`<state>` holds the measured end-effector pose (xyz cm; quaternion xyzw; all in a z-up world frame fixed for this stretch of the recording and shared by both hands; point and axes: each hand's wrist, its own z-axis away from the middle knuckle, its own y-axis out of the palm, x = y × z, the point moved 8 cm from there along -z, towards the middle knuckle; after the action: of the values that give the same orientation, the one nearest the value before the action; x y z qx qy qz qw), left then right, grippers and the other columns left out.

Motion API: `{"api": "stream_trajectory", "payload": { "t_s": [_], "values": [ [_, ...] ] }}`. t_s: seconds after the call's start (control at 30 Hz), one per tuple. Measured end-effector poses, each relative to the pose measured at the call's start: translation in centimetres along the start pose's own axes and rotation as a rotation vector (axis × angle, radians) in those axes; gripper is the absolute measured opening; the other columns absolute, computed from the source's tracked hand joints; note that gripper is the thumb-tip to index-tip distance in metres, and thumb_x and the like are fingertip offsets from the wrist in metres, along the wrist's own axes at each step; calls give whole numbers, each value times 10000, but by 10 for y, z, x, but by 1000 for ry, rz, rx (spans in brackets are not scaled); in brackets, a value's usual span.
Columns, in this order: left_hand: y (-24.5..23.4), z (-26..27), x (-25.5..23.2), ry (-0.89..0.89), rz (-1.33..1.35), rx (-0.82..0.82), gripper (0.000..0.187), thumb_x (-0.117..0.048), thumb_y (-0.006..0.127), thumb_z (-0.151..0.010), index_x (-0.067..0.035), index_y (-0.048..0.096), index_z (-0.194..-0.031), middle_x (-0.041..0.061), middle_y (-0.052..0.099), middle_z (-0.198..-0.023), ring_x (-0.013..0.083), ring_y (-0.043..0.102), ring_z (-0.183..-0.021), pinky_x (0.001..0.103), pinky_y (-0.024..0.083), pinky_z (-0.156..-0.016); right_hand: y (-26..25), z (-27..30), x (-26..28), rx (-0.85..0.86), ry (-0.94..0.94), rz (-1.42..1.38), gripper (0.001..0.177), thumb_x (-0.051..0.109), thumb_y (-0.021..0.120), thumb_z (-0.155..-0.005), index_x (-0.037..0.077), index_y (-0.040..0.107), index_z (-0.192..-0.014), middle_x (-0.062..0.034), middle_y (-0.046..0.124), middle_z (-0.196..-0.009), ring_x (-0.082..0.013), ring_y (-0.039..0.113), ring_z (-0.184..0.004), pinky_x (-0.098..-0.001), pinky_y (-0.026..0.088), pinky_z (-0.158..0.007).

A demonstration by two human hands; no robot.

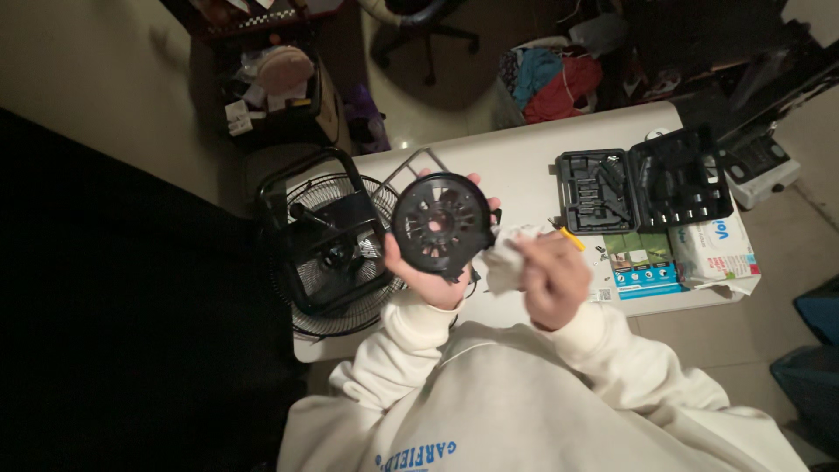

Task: The person disassembles a black electric fan motor housing using a cordless electric screwdriver, removes the outer casing, wipes the internal components with a cloth, and then reassembles the housing by fastening screws.

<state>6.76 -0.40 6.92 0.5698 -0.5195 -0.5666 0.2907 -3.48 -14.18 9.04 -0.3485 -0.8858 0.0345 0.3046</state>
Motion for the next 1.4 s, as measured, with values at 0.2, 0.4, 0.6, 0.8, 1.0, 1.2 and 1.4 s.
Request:
{"api": "stream_trajectory", "payload": {
  "t_s": [0.2,0.4,0.6,0.8,1.0,1.2,1.4],
  "values": [
    [1,0,3,2,-25,23,925,-759,413,-926,-91,402,-1565,277,518,-1491,465,619,-1216,554,493,-1081,43,-5,22,180,-117,6,399,-76,734,-897,-23,644,-1282,-109,624,-874,-241,584,-746,-349,467,-666],
    [-19,-3,17,-70,23,-5,942,-751,395,-922,-38,450,-1536,244,529,-1501,435,613,-1231,514,498,-1074,59,14,5,437,142,-315,356,-51,671,-931,11,692,-1281,-72,676,-874,-192,620,-797,-315,500,-720],
    [-70,-6,27,-194,13,-227,718,-573,387,-956,-40,560,-1404,192,625,-1352,362,640,-1226,545,538,-1058,-7,0,-26,-73,225,-285,69,-20,609,-1020,34,630,-1057,-110,673,-999,-204,621,-864,-312,515,-790],
    [-81,-4,45,-181,-34,-261,497,-378,382,-1050,-18,606,-1310,168,699,-1191,342,681,-1066,505,564,-954,-17,-12,-15,-247,145,-284,18,8,615,-1014,-2,618,-1029,-99,638,-959,-232,627,-846,-371,541,-790],
    [-136,-2,48,-239,-36,-365,469,-351,387,-1029,-6,620,-1245,147,712,-1146,290,711,-1026,439,581,-945,-21,-19,-37,-77,213,-243,165,-36,633,-1008,32,580,-1150,-100,629,-1010,-174,587,-864,-307,495,-765],
    [-163,5,97,-162,208,65,283,-204,386,-1230,10,565,-1281,105,635,-1096,237,654,-1056,356,553,-947,68,19,-14,362,70,-225,399,-27,750,-856,35,664,-1240,-144,620,-1096,-264,652,-946,-339,553,-812],
    [-155,18,60,-153,-103,-161,530,-377,472,-1093,-99,428,-1542,119,550,-1434,258,592,-1252,391,497,-1070,80,19,2,476,-208,-187,456,-17,744,-836,40,662,-1281,-107,616,-1054,-244,616,-896,-364,526,-763]
  ]
}}
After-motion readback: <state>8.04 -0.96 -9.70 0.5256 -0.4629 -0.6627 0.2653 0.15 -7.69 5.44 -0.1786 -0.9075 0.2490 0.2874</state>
